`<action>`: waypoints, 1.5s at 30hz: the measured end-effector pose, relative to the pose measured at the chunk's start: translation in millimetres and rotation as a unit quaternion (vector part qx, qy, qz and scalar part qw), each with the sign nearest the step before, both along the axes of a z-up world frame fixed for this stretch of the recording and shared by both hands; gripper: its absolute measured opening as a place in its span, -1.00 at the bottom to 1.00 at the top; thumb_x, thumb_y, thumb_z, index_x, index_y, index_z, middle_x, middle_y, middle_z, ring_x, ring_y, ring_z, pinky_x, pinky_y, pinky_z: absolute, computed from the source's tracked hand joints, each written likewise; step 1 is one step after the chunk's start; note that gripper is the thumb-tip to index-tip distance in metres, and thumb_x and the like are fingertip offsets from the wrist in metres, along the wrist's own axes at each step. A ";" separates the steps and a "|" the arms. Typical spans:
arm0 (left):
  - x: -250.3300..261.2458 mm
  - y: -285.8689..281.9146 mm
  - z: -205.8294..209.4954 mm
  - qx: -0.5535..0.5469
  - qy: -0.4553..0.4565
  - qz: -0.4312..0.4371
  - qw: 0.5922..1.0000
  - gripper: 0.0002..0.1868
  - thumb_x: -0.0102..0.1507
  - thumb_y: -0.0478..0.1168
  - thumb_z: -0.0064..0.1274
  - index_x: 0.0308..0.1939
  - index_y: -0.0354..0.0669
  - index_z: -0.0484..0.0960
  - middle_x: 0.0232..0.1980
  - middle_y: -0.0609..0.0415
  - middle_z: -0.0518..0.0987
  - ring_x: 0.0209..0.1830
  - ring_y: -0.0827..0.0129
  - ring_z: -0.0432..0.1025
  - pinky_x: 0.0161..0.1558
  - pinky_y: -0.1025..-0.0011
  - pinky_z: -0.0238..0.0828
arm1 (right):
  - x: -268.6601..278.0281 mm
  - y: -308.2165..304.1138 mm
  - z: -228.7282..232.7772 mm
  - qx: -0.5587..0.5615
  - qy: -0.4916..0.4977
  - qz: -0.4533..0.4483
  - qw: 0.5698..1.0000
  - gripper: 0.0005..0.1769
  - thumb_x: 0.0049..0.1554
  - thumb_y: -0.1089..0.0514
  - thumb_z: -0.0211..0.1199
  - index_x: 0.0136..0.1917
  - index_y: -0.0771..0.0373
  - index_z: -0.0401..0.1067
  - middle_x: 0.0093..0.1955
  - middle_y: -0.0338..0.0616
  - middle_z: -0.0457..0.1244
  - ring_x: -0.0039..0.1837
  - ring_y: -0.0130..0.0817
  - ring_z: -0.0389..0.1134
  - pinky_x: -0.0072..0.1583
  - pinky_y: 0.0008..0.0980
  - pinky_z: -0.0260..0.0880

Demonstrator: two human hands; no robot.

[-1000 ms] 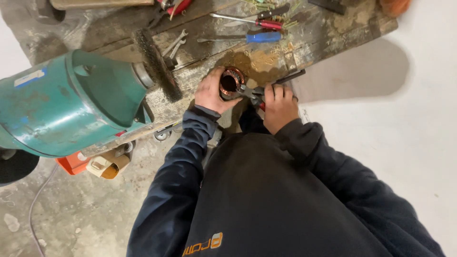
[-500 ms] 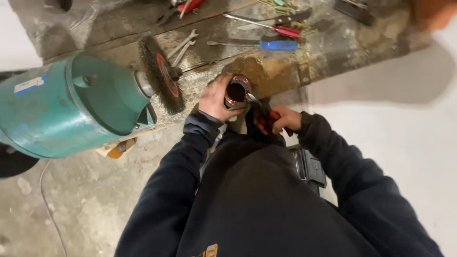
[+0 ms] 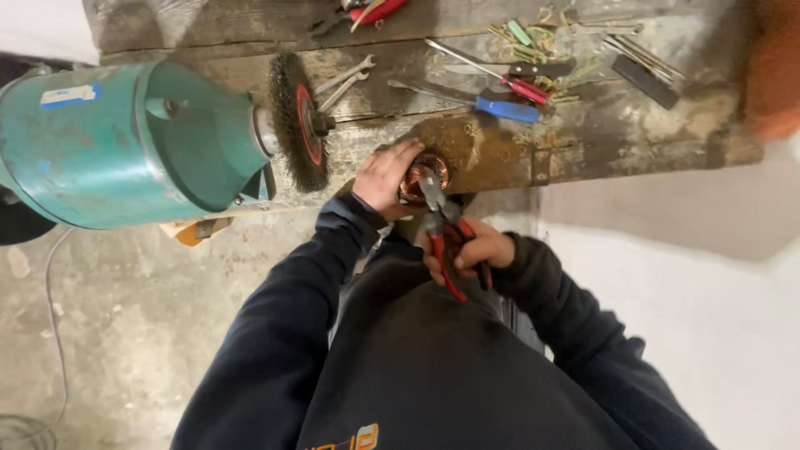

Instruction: The person holds a cylindrical motor stator and uses pliers to pull out copper wire coils from the slots. They then use a knife to scrape and clean the interior of the stator slots. The person continues to remove wire segments and clean the component using various hand tools.

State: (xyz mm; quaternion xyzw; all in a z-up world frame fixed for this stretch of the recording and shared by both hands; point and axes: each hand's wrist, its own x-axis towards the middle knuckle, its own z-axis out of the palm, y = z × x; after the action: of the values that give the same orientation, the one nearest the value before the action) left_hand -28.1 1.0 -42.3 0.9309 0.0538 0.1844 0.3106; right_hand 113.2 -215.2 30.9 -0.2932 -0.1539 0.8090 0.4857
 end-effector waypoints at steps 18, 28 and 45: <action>15.5 14.9 4.2 -0.019 0.110 -0.053 0.992 0.18 -0.21 0.00 0.42 0.46 -0.15 0.26 0.53 -0.07 0.29 0.56 0.04 0.14 0.55 -0.01 -0.17 | -16.0 33.7 32.7 -0.007 -0.008 -0.011 1.000 -0.06 -0.19 0.32 0.07 0.52 0.20 0.16 0.33 0.06 0.28 0.30 -0.11 0.40 0.23 -0.09 0.48; 18.4 -126.5 -5.6 -0.063 -0.020 0.392 0.918 0.28 -0.05 0.08 0.52 0.50 -0.42 0.07 0.49 -0.34 0.25 0.51 -0.22 0.16 0.54 -0.11 -0.04 | 122.6 -27.8 4.1 0.167 -0.163 0.182 0.955 -0.21 0.14 0.34 0.16 0.63 0.42 0.12 0.62 0.05 0.13 0.66 -0.12 0.12 0.59 -0.14 0.12; 9.2 -41.2 -26.2 -0.141 -0.011 0.184 0.973 -0.07 -0.14 0.10 0.54 0.11 -0.27 0.39 0.05 -0.21 0.45 0.06 -0.13 0.44 0.10 0.11 0.44 | 151.6 66.7 37.3 0.430 -0.819 0.109 0.363 -0.24 -0.09 0.45 0.16 0.42 0.55 0.19 0.32 0.30 0.14 0.46 0.25 0.11 0.42 -0.07 0.23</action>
State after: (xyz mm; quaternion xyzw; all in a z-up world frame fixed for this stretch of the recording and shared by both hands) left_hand -19.0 -40.2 -68.6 0.8498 0.2459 0.2392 0.4002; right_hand 264.7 -148.5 68.3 -0.5436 -0.8338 0.0404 0.0878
